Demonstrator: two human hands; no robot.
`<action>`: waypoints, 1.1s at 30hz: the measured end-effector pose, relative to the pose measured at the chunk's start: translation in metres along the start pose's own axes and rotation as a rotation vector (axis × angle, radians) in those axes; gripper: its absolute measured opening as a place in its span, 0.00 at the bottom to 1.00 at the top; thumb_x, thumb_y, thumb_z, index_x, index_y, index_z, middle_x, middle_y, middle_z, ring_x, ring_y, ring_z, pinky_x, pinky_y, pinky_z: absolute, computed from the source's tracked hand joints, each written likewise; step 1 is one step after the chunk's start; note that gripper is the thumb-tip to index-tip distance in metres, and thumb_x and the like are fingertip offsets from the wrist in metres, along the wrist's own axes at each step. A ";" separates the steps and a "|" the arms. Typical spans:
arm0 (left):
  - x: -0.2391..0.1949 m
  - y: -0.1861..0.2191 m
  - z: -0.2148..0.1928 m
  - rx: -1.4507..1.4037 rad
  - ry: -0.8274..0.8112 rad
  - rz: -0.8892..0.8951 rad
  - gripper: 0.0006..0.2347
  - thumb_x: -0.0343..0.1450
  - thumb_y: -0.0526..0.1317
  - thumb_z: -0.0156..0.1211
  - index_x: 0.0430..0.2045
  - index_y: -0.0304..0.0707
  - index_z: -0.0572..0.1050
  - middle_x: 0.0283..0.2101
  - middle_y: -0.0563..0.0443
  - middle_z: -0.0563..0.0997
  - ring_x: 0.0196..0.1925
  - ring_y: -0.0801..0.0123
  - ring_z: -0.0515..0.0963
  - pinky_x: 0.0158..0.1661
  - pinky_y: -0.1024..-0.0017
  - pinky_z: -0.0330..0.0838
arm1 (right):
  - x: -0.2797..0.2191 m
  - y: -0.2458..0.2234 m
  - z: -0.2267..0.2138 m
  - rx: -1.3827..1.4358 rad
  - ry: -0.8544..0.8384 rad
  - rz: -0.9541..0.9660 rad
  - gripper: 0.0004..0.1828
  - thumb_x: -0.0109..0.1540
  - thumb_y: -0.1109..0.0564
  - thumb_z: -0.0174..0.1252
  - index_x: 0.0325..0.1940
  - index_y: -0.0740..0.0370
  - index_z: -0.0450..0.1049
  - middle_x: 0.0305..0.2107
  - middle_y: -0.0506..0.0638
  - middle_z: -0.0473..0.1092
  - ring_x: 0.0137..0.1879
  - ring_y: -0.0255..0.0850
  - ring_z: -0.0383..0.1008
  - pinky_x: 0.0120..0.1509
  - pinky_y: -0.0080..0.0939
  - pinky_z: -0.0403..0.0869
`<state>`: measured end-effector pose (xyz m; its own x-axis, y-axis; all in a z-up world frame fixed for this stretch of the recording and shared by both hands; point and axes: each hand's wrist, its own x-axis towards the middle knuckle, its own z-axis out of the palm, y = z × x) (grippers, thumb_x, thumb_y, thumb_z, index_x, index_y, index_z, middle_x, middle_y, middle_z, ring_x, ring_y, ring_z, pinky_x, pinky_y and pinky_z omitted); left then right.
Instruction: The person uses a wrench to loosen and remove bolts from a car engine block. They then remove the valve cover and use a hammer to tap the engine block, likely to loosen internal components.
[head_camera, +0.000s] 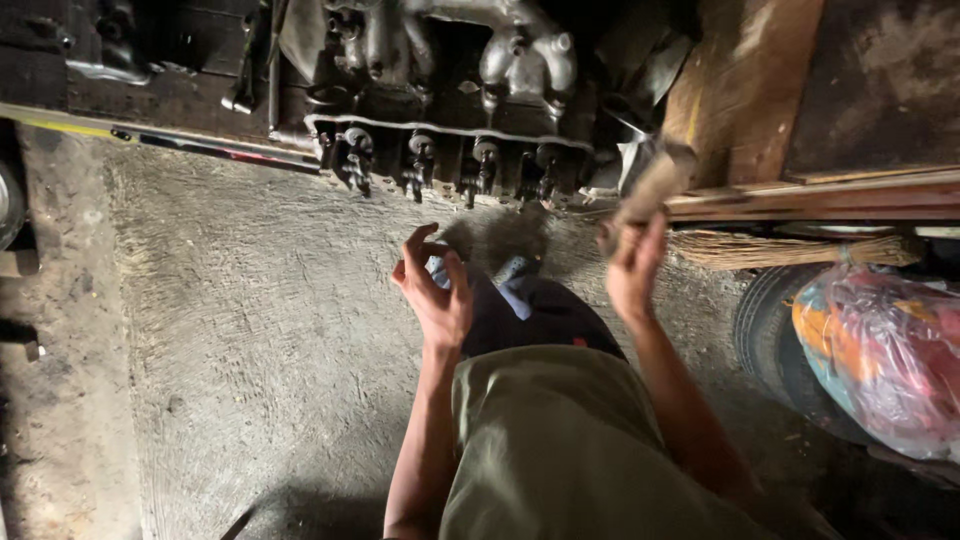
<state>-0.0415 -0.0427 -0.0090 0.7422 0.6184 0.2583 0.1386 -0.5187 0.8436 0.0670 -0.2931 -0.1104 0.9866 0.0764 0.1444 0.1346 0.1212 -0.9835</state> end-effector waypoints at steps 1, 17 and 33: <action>0.000 0.002 0.001 0.011 0.000 0.001 0.15 0.74 0.38 0.52 0.54 0.33 0.71 0.29 0.53 0.83 0.37 0.69 0.79 0.56 0.60 0.54 | 0.002 0.015 0.002 0.118 -0.013 0.048 0.15 0.75 0.51 0.44 0.60 0.64 0.61 0.41 0.48 0.69 0.43 0.40 0.72 0.42 0.41 0.77; -0.011 -0.012 0.021 -0.102 -0.023 0.024 0.14 0.74 0.39 0.54 0.53 0.35 0.71 0.29 0.54 0.81 0.30 0.73 0.74 0.56 0.61 0.57 | -0.019 0.053 -0.002 -0.209 -0.138 0.117 0.15 0.75 0.55 0.39 0.62 0.63 0.63 0.31 0.48 0.69 0.31 0.36 0.68 0.33 0.36 0.68; -0.005 -0.008 -0.009 -0.195 -0.114 0.047 0.12 0.72 0.35 0.53 0.50 0.32 0.72 0.29 0.51 0.79 0.29 0.74 0.74 0.50 0.63 0.65 | -0.068 0.073 0.024 -0.303 -0.030 0.245 0.21 0.74 0.42 0.39 0.46 0.63 0.63 0.24 0.46 0.65 0.24 0.35 0.65 0.27 0.37 0.65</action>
<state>-0.0521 -0.0360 -0.0123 0.8159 0.5195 0.2537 -0.0189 -0.4147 0.9098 0.0073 -0.2653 -0.1895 0.9903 0.0957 -0.1002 -0.0793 -0.2018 -0.9762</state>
